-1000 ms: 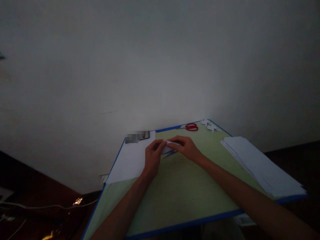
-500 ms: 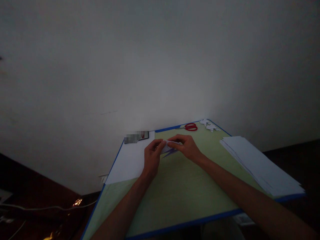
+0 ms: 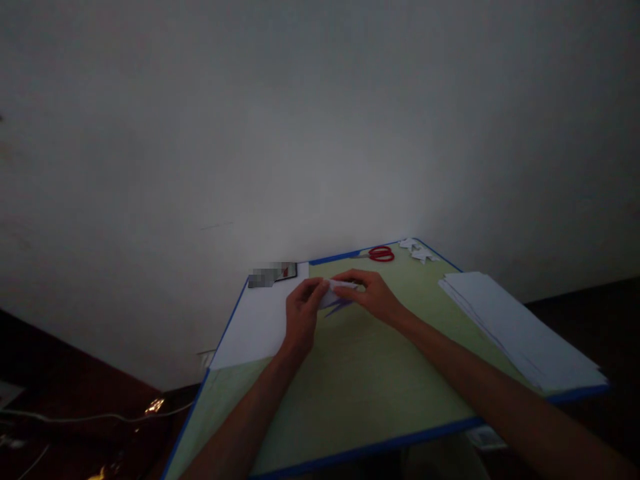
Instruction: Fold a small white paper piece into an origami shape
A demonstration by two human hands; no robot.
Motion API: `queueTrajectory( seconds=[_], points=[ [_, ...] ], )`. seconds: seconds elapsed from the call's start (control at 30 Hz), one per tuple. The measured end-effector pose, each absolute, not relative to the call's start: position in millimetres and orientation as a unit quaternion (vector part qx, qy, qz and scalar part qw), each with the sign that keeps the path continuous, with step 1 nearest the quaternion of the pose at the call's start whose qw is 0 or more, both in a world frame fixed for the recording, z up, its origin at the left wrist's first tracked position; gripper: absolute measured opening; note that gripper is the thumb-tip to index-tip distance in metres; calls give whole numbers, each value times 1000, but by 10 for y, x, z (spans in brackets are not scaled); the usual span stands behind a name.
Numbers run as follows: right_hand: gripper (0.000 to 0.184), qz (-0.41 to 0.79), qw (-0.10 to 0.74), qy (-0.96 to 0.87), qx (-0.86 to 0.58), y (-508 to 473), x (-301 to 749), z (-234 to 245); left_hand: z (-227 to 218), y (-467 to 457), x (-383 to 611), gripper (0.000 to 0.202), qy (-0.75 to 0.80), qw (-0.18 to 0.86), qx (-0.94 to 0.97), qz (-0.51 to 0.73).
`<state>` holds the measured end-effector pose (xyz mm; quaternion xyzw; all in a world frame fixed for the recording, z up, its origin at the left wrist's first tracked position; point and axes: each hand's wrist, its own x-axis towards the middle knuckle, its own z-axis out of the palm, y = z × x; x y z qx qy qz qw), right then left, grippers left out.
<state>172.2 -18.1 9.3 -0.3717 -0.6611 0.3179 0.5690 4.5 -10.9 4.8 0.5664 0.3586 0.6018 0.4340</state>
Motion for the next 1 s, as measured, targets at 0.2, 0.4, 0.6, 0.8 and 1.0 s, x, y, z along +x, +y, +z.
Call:
queueTrajectory(
  seconds=[0.2, 0.4, 0.6, 0.8, 1.0],
  points=[
    [29, 320, 532, -689, -373, -163, 1766, 64, 38, -106, 46, 20, 356, 442, 566, 598],
    [27, 294, 544, -686, -383, -149, 1766, 35, 39, -92, 61, 21, 355, 453, 553, 602],
    [30, 284, 548, -688, -381, -139, 1771, 23, 28, -79, 48, 23, 371, 446, 550, 601],
    [33, 289, 537, -698, -377, -158, 1778, 46, 33, -95, 42, 24, 378, 426, 572, 590],
    [29, 273, 527, -707, -385, -152, 1787, 26, 57, -113, 64, 22, 378, 430, 562, 597]
  ],
)
